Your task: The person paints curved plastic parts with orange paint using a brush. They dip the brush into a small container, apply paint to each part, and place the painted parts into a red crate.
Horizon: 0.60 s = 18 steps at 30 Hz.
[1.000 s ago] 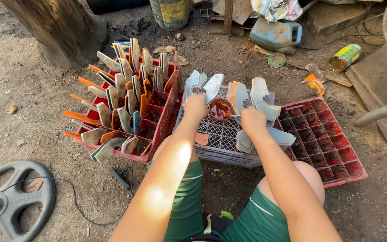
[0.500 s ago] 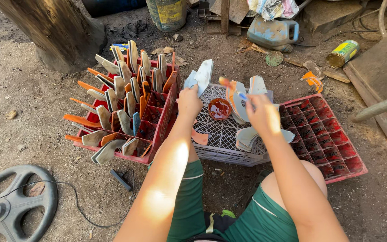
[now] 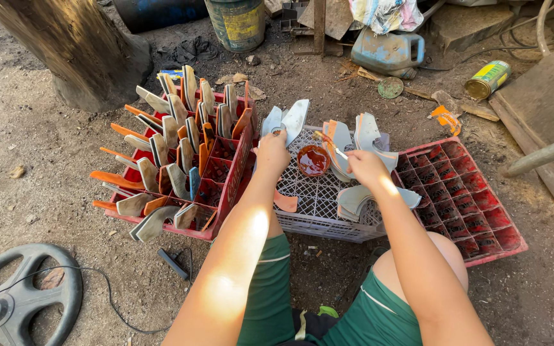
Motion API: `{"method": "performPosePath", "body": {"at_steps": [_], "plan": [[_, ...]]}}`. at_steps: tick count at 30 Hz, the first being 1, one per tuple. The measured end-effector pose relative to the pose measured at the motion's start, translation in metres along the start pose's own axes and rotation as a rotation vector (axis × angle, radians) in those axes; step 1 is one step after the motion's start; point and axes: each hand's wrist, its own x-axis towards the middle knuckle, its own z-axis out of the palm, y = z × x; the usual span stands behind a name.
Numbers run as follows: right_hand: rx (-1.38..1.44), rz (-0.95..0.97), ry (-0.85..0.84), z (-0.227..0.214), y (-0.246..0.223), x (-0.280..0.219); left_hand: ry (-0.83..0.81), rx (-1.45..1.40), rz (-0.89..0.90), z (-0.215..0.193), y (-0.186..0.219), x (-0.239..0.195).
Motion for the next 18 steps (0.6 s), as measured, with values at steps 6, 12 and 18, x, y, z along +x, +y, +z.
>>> {"method": "performPosePath", "body": {"at_steps": [6, 12, 18], "plan": [[0.578, 0.365, -0.181, -0.028, -0.034, -0.019, 0.020, 0.034, 0.016, 0.009, 0.000, 0.002], [0.694, 0.249, -0.167, -0.039, -0.056, -0.039, 0.076, 0.135, 0.099, 0.010, 0.007, -0.005], [0.376, 0.316, -0.119, -0.018, -0.033, -0.019, 0.068, 0.176, 0.086, 0.010, 0.014, -0.004]]}}
